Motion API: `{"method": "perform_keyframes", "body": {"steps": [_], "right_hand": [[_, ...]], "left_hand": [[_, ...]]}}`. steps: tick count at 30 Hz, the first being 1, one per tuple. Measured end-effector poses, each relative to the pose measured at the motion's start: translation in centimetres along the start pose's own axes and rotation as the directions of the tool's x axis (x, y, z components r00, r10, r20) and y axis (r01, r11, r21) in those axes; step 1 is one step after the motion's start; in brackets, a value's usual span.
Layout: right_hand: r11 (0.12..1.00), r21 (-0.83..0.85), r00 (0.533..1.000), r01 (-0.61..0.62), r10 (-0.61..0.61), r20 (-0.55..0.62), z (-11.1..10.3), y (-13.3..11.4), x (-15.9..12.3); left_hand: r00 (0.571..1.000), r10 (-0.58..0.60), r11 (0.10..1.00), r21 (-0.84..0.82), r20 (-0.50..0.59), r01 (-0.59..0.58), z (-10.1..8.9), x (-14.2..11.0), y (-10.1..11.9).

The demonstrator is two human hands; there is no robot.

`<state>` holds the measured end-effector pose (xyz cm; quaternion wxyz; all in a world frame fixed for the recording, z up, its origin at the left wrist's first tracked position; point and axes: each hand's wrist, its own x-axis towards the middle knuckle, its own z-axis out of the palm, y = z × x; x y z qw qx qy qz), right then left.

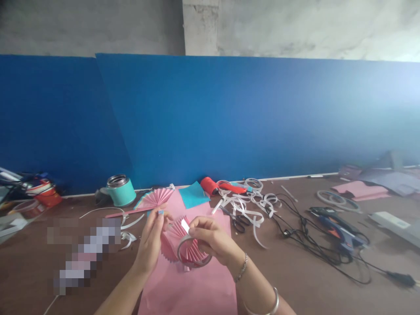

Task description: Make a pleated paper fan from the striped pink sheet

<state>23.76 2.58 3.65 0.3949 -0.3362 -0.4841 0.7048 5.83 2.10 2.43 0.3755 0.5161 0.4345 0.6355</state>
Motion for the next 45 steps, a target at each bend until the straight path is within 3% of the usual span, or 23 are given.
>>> {"method": "perform_keyframes", "body": {"steps": [4, 15, 25, 45], "right_hand": [[0.998, -0.065, 0.999, -0.028, 0.029, 0.016, -0.3, 0.3, 0.2], [0.989, -0.125, 0.980, 0.084, -0.105, -0.169, 2.5, 1.6, 0.5], [0.983, -0.153, 0.957, 0.099, -0.137, -0.258, 3.1, 2.0, 0.5], [0.985, -0.149, 0.955, 0.089, -0.127, -0.269, 3.4, 1.8, 0.5]], "left_hand": [[0.999, 0.039, 0.992, 0.120, 0.010, -0.040, -0.2, 0.2, 0.1], [0.978, -0.022, 1.000, 0.002, 0.208, 0.022, 1.5, -2.0, 1.7], [0.962, -0.092, 0.975, -0.175, 0.256, 0.139, 1.8, -2.3, 1.4], [0.963, -0.085, 0.966, -0.214, 0.254, 0.142, 1.9, -2.3, 1.1]]}}
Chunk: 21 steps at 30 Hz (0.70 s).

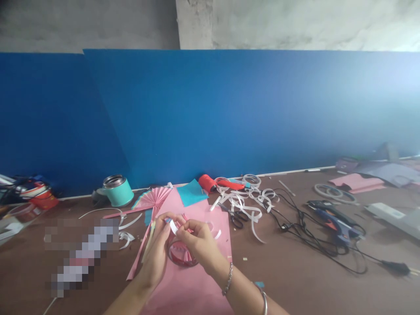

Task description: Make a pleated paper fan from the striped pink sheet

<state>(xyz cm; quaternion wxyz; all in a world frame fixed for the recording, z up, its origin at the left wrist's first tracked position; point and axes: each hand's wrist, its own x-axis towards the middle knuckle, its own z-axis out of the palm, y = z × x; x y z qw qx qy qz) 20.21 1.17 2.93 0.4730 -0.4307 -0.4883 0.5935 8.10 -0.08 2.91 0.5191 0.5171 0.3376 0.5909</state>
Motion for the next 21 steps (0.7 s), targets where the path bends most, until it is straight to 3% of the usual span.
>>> {"method": "perform_keyframes", "body": {"steps": [17, 21], "right_hand": [[1.000, -0.013, 1.000, 0.027, -0.027, -0.005, -0.13, 0.64, 0.16], [1.000, -0.014, 1.000, 0.018, -0.018, 0.019, -0.24, 0.86, 0.20]], "left_hand": [[1.000, -0.020, 1.000, 0.015, -0.017, 0.020, 0.07, -0.01, 0.05], [1.000, -0.003, 0.999, 0.040, 0.021, 0.003, 0.12, 0.04, -0.02]]}}
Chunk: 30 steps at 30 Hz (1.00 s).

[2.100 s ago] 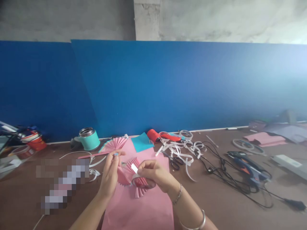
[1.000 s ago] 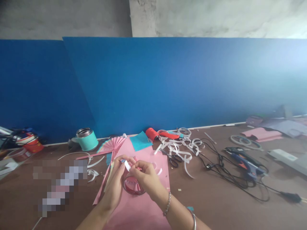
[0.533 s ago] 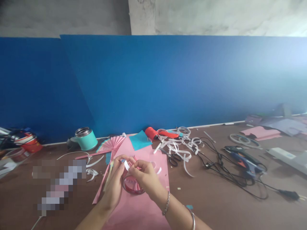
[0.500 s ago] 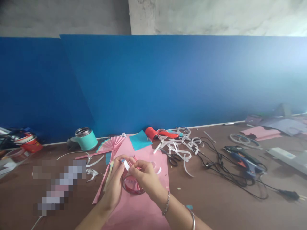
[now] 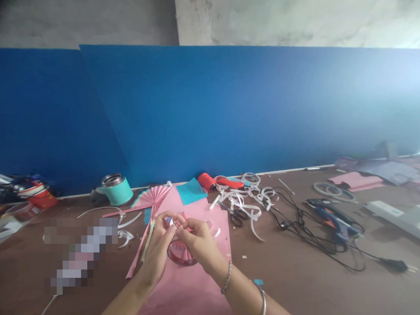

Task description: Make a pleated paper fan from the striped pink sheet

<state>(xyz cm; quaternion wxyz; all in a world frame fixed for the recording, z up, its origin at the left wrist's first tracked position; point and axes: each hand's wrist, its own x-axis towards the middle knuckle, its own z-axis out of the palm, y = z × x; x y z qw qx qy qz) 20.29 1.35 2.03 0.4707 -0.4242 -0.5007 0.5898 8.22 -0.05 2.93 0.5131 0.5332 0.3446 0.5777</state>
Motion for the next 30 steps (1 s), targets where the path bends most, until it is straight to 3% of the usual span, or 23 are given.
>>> {"method": "perform_keyframes", "body": {"steps": [12, 20, 25, 30], "right_hand": [[1.000, 0.012, 1.000, 0.005, -0.005, -0.016, 0.2, 0.1, -0.1], [0.999, -0.015, 0.998, 0.034, -0.035, -0.047, 0.5, -0.2, -0.2], [0.999, -0.028, 0.999, 0.020, -0.019, 0.038, 0.6, -0.5, -0.4], [0.998, -0.052, 0.990, -0.036, 0.043, 0.133, 0.6, -1.0, -1.0]], "left_hand": [[0.992, 0.113, 0.990, 0.097, -0.057, -0.107, 0.1, 0.0, -0.4], [0.994, 0.082, 0.996, 0.026, -0.067, -0.080, 0.0, 0.2, -0.7], [0.993, 0.029, 0.999, 0.046, -0.115, -0.024, -0.3, 0.3, -0.6], [0.977, 0.076, 0.974, 0.223, -0.201, -0.030, -1.2, 0.5, -0.7]]}}
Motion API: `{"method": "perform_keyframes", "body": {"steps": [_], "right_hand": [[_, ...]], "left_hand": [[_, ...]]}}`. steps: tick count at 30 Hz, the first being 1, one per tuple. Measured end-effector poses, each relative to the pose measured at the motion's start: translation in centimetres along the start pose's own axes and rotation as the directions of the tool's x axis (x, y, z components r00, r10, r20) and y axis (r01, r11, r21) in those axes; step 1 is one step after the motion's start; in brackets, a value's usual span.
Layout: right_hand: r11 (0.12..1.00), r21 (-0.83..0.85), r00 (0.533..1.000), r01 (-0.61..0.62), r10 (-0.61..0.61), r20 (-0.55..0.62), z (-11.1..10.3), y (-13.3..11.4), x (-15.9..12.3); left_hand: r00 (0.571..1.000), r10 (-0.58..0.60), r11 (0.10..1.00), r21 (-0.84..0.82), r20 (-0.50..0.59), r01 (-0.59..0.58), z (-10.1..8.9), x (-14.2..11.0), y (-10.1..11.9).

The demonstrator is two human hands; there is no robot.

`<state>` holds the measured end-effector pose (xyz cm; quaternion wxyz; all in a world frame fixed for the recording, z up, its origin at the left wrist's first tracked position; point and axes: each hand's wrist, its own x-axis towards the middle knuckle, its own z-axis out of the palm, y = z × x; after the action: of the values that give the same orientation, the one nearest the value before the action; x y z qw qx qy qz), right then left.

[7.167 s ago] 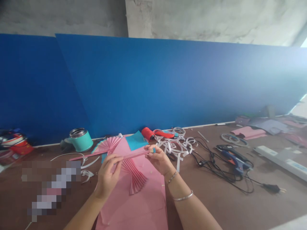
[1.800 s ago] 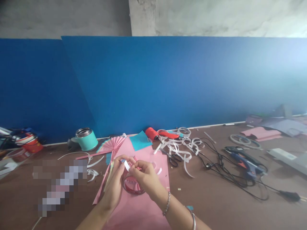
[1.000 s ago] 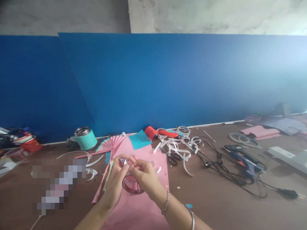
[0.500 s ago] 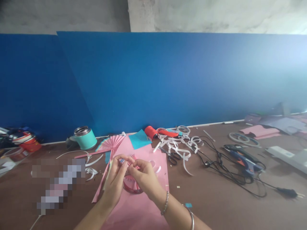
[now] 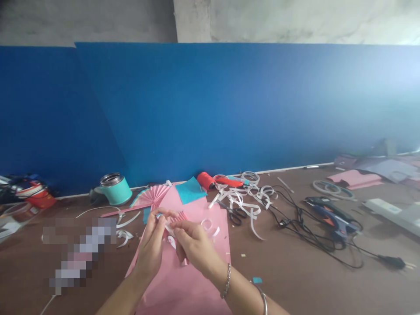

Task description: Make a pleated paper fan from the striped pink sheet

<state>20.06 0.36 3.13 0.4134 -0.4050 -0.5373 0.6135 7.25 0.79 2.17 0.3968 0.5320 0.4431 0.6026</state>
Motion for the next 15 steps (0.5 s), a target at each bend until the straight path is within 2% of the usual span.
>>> {"method": "perform_keyframes", "body": {"steps": [3, 7, 10, 15], "right_hand": [[0.999, 0.010, 0.999, -0.037, 0.036, 0.022, -0.13, -0.21, -0.14], [0.997, 0.039, 0.996, -0.072, 0.070, 0.052, -0.35, -0.39, -0.04], [0.990, 0.086, 0.990, -0.116, 0.108, 0.090, -0.51, -0.57, -0.05], [0.977, 0.143, 0.977, -0.158, 0.134, 0.164, -0.88, -1.03, -0.19]], "left_hand": [[0.999, 0.017, 0.999, 0.028, -0.039, -0.016, -0.29, 0.17, -0.40], [0.999, -0.012, 0.992, -0.125, -0.051, 0.005, -0.21, 0.31, -0.54], [0.999, -0.038, 0.980, -0.197, -0.034, 0.031, -0.03, 0.35, -0.50], [0.999, -0.036, 0.982, -0.185, 0.010, 0.038, -0.05, 0.40, -0.58]]}}
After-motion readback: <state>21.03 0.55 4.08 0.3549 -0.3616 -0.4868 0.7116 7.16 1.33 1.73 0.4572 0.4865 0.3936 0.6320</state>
